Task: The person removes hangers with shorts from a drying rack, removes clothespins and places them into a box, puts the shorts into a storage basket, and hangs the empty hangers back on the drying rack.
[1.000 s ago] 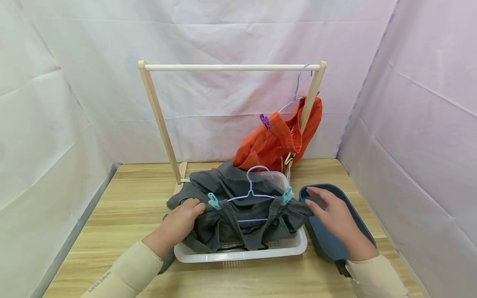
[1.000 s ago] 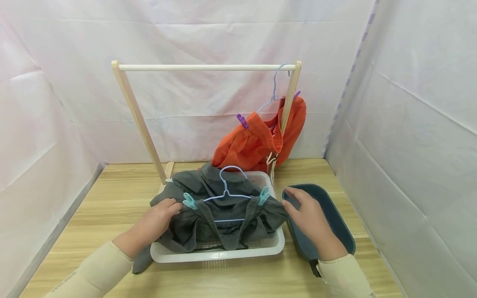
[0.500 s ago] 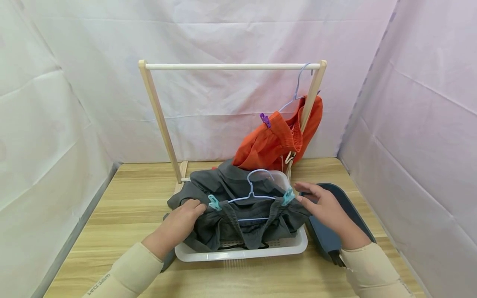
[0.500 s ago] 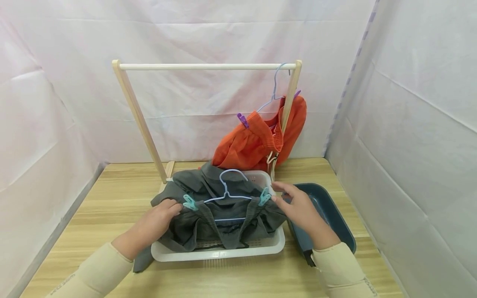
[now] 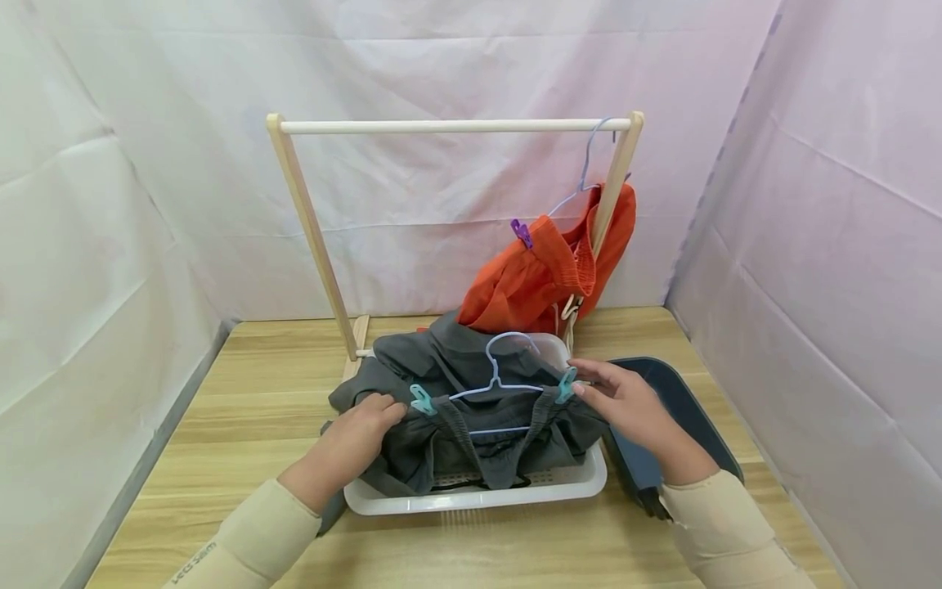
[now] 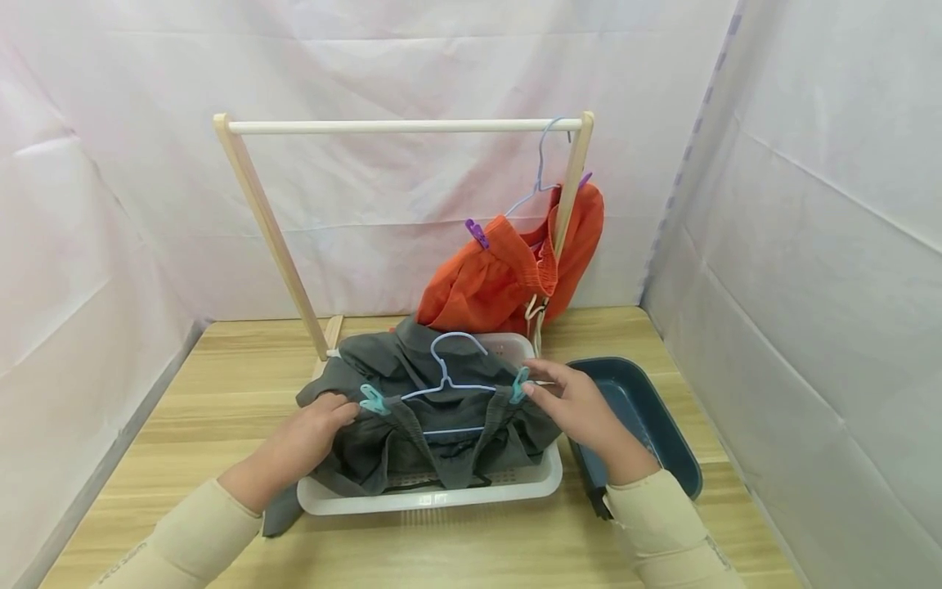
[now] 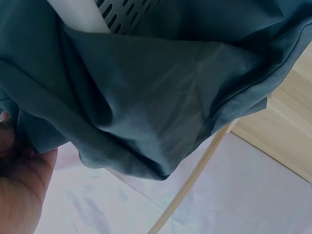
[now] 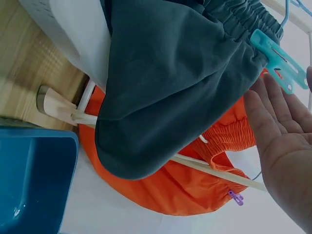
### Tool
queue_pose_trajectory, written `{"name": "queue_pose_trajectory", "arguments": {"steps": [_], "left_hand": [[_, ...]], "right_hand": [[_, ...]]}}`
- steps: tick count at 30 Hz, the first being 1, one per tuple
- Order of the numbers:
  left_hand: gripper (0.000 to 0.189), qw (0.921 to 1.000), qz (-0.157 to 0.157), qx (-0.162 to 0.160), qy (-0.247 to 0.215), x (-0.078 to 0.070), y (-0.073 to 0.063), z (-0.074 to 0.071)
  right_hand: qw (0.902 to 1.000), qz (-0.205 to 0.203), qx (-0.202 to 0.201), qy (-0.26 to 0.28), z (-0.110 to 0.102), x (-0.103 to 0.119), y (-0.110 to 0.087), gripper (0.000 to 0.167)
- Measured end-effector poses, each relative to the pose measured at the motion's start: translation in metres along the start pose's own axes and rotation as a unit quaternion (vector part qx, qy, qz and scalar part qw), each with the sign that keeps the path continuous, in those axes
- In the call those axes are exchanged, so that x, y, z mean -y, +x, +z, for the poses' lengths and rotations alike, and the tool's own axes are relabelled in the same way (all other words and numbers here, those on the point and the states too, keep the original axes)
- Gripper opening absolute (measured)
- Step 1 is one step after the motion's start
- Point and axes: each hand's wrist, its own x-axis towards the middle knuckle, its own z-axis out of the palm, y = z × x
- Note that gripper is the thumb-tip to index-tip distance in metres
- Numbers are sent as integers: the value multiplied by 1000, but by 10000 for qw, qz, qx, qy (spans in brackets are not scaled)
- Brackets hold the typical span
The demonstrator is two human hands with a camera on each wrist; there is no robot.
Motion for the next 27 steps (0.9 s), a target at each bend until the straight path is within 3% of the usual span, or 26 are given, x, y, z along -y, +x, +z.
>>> {"name": "queue_pose_trajectory", "arguments": {"steps": [14, 27], "left_hand": [[31, 9995, 151, -282, -59, 2, -3, 6], [31, 9991, 127, -385, 113, -1, -3, 5]], "right_hand": [[9990, -369, -37, 263, 4, -4, 2, 29], [9965, -603, -562, 139, 12, -4, 1, 14]]}}
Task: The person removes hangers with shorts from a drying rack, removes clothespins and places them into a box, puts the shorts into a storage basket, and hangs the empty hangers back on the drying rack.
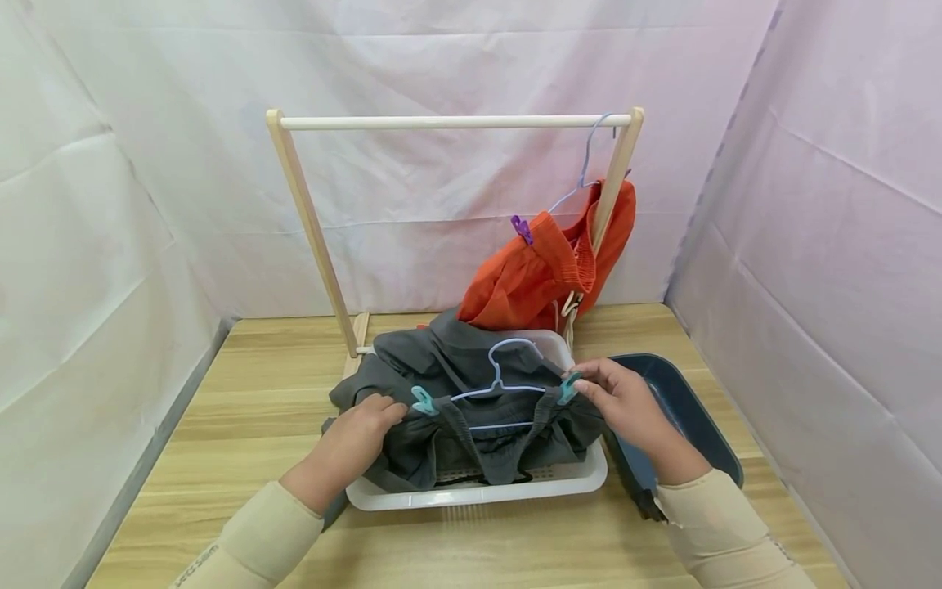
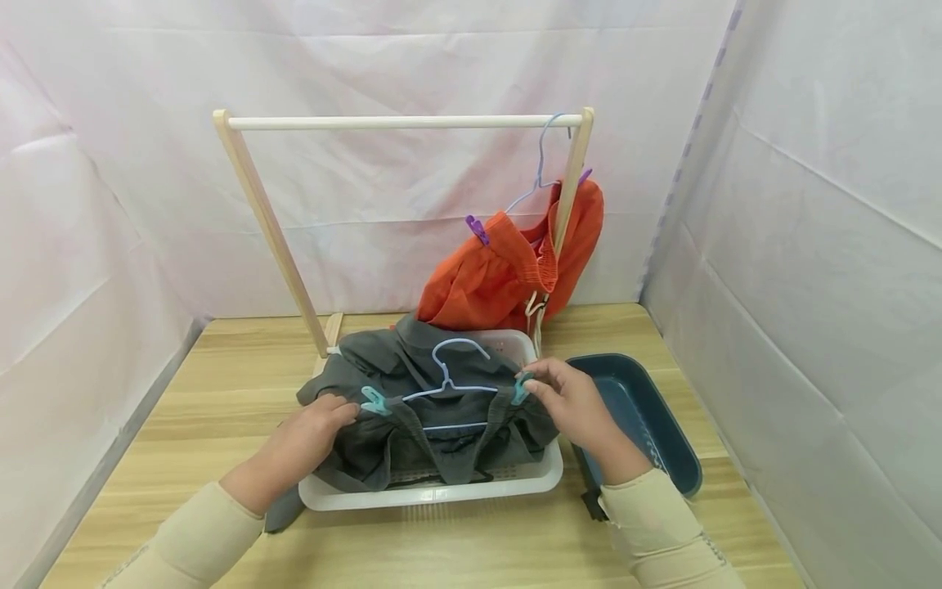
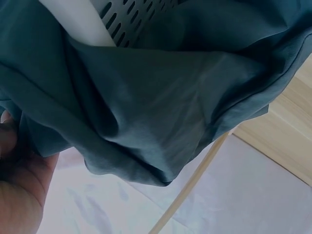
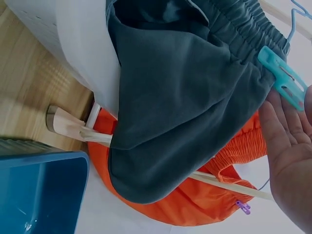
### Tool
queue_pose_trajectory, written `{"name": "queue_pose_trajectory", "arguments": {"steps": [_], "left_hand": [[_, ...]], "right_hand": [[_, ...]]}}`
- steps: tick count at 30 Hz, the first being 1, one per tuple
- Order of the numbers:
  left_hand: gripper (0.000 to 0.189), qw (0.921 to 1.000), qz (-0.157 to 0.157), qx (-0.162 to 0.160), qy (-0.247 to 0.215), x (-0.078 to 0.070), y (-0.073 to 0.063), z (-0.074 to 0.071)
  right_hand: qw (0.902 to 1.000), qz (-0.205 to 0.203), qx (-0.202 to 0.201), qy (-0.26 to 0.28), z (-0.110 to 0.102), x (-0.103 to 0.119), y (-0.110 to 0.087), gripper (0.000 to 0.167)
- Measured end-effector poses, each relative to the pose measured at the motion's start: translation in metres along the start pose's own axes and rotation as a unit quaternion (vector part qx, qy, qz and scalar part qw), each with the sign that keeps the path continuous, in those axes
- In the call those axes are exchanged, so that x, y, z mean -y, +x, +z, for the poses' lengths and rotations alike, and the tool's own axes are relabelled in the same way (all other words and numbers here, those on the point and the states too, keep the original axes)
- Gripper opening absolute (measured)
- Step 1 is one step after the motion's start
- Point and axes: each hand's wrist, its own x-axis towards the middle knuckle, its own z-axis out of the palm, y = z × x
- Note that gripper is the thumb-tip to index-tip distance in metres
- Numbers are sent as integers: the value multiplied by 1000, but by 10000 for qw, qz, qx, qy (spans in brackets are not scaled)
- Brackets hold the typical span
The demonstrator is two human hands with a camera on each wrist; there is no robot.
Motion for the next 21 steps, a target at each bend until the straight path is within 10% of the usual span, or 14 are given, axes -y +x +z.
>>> {"name": "queue_pose_trajectory", "arguments": {"steps": [21], "left_hand": [[26, 9998, -53, 71, 155, -3, 1, -1]], "right_hand": [[9972, 132, -523, -526, 5, 6, 1, 8]]}}
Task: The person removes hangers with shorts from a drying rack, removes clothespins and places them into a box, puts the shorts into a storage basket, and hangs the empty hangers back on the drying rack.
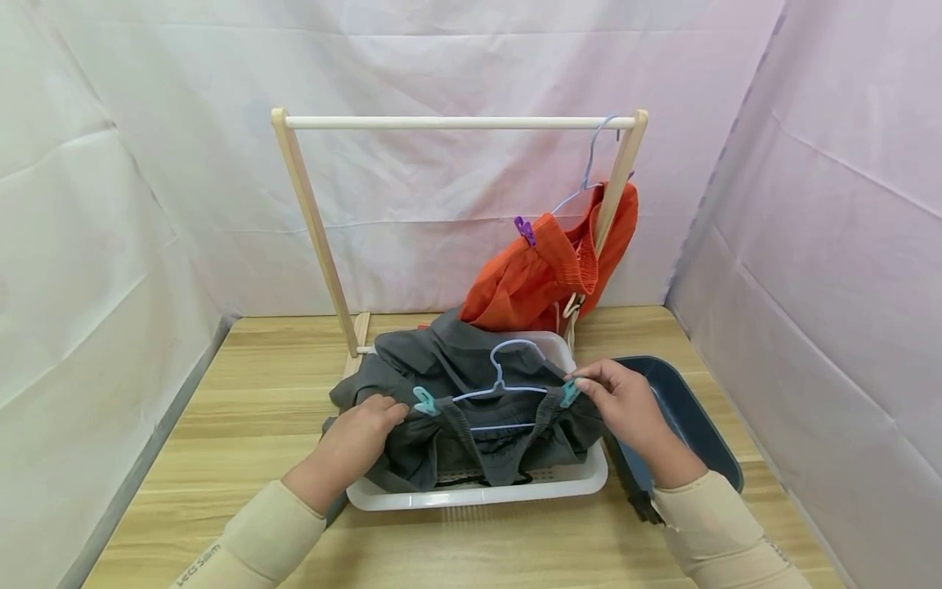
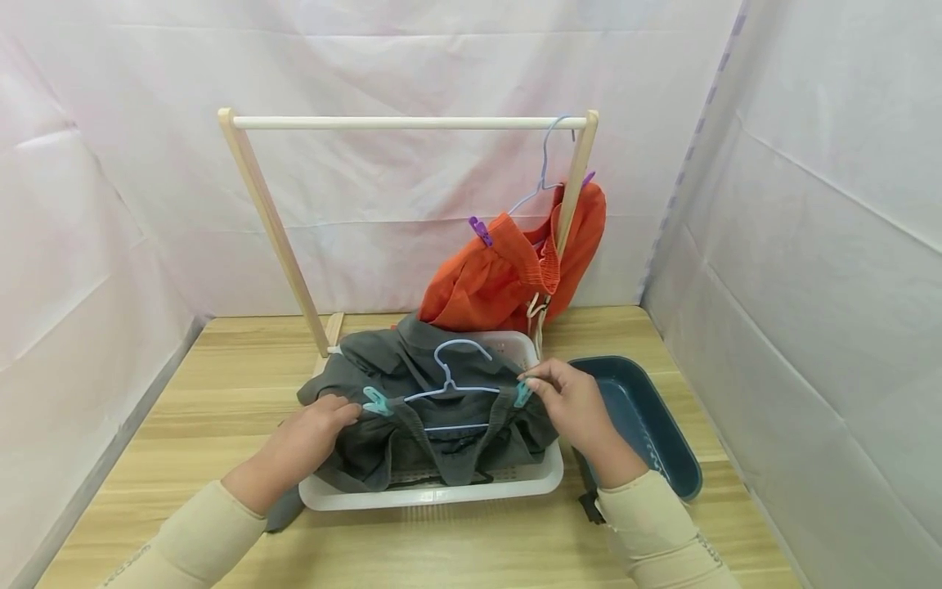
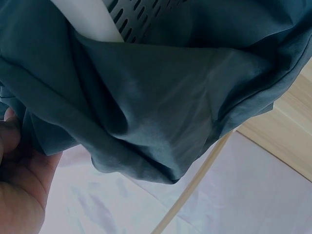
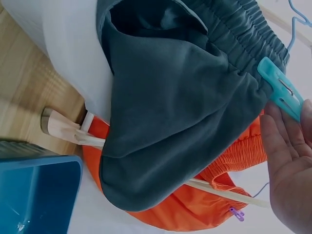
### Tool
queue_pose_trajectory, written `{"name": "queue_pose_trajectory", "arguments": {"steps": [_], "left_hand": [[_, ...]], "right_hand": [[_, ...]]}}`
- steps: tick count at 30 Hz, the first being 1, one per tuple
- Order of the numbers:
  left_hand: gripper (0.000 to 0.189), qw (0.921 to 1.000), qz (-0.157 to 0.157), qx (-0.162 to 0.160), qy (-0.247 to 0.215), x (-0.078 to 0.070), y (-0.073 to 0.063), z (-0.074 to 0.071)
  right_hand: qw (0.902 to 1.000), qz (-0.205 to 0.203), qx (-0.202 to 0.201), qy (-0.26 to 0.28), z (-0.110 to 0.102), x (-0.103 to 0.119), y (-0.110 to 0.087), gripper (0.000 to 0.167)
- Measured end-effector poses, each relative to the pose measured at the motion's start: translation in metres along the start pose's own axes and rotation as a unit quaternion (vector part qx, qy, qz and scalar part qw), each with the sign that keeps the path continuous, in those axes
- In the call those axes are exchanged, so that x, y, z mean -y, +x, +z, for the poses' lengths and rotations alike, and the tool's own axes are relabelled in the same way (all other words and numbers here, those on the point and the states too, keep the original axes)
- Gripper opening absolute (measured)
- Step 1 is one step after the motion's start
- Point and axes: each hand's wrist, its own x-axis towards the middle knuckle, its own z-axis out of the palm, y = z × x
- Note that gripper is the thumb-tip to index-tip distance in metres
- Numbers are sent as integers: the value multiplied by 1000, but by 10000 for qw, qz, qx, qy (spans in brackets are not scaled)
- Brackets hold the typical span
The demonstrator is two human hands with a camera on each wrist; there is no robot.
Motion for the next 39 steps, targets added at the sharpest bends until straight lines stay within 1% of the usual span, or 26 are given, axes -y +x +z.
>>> {"name": "queue_pose_trajectory", "arguments": {"steps": [7, 15, 23, 28, 33, 39], "left_hand": [[24, 9999, -99, 141, 15, -2, 0, -2], [22, 9999, -12, -27, 136, -2, 2, -1], [20, 9998, -32, -21, 187, -3, 2, -2], [19, 9998, -24, -33, 206, -4, 2, -2], [20, 9998, -13, -53, 194, -4, 2, -3], [21, 9998, 12, -98, 199, -4, 2, -2]], "right_hand": [[9999, 138, 25, -79, -3, 2, 0, 8], [9997, 199, -29, -127, -5, 4, 0, 8], [9992, 342, -97, -164, -6, 7, -1, 8], [9991, 136, -114, -397, -7, 12, -2, 8], [9988, -58, -136, -473, -8, 15, -2, 8], [9967, -264, -178, -742, -11, 20, 0, 9]]}}
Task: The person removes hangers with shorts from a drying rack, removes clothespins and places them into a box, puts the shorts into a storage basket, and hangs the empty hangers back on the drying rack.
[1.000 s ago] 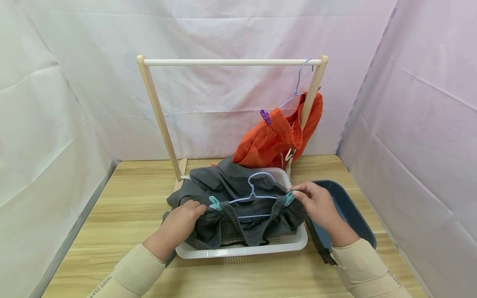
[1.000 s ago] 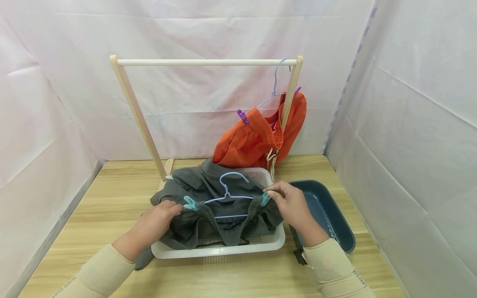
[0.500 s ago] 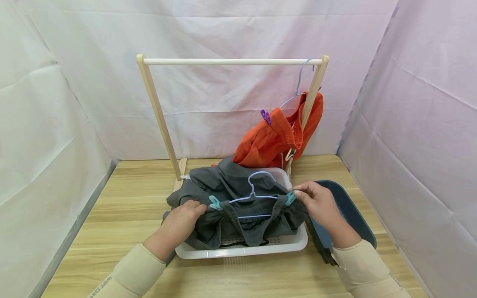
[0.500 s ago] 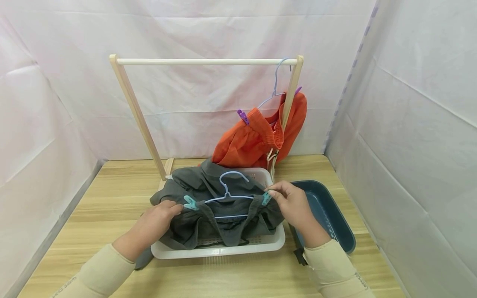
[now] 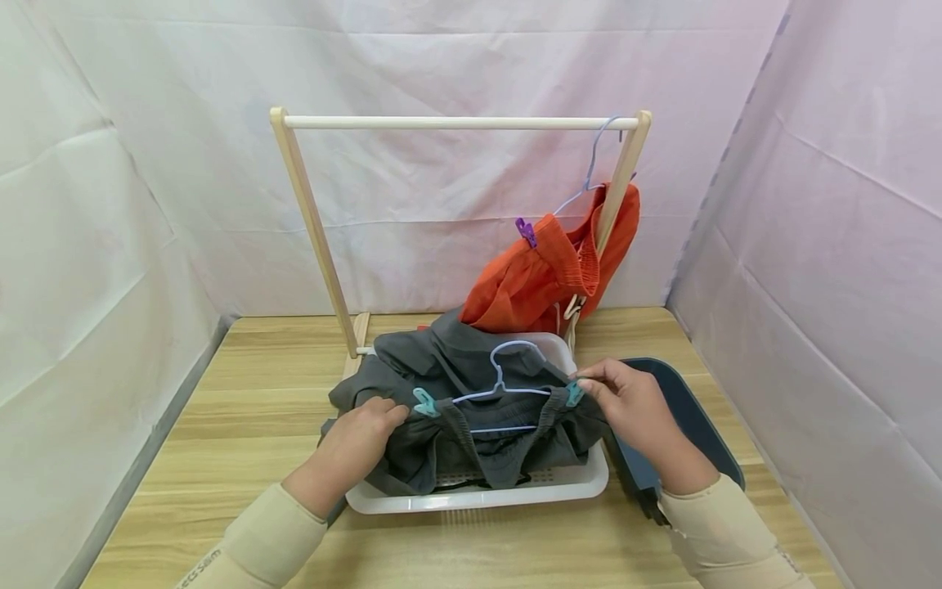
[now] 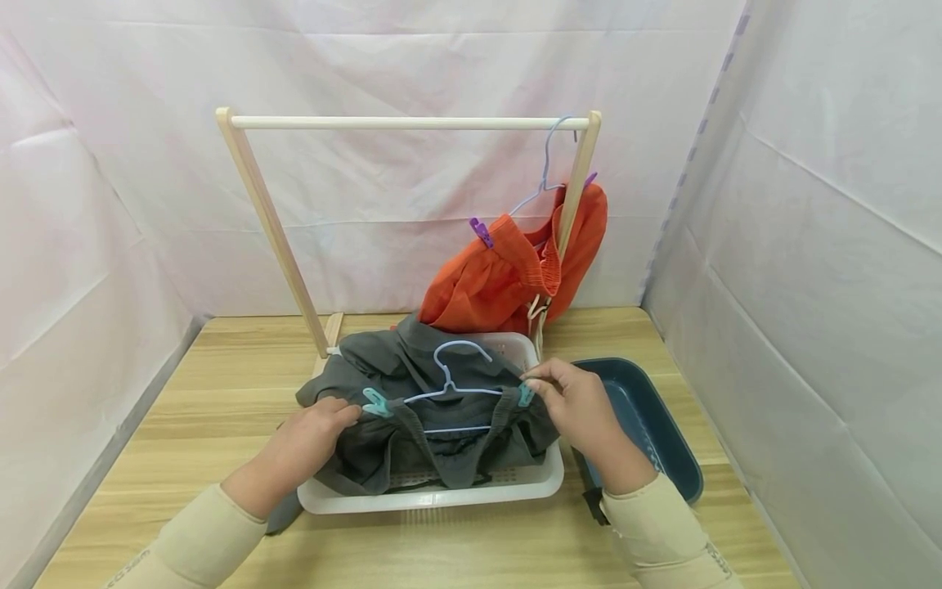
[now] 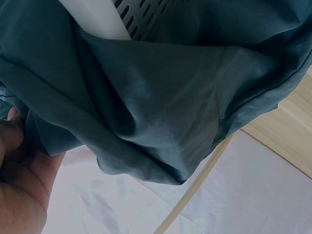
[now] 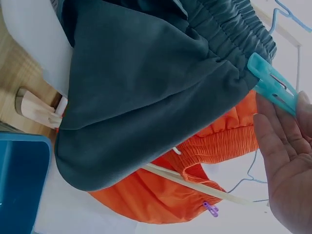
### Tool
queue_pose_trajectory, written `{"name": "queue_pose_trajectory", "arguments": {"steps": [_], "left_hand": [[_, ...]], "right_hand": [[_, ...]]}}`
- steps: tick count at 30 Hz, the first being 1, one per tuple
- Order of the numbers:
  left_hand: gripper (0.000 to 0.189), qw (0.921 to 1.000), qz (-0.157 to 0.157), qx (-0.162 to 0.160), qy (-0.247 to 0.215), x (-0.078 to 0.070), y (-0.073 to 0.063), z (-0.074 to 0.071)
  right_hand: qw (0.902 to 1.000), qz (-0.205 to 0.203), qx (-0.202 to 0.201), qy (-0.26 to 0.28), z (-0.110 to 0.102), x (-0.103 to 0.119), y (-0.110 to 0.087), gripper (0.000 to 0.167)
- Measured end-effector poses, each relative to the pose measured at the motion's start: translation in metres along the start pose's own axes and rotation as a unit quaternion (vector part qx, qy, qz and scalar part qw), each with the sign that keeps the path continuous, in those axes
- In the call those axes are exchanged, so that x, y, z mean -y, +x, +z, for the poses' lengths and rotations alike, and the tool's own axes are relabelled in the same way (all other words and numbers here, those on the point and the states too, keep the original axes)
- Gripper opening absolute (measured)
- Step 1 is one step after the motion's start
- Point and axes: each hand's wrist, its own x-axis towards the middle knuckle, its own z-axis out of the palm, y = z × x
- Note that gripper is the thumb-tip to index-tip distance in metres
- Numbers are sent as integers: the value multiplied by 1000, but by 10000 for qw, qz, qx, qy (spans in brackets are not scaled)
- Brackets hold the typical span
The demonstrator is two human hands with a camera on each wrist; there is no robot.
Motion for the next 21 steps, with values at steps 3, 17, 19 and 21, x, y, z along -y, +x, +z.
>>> {"name": "queue_pose_trajectory", "arguments": {"steps": [3, 17, 19, 21], "left_hand": [[21, 10000, -4, -18, -15, 0, 0, 0], [22, 10000, -17, -55, -4, 1, -2, 2], [22, 10000, -11, -63, -4, 1, -2, 1], [22, 10000, -11, -61, -10, 0, -1, 1]], "right_hand": [[9999, -87, -61, -16, -4, 3, 0, 11], [9995, -61, -288, -138, -18, 1, 6, 11], [9995, -41, -292, -115, -20, -2, 6, 11], [9995, -50, -297, -67, -22, -5, 7, 12]]}}
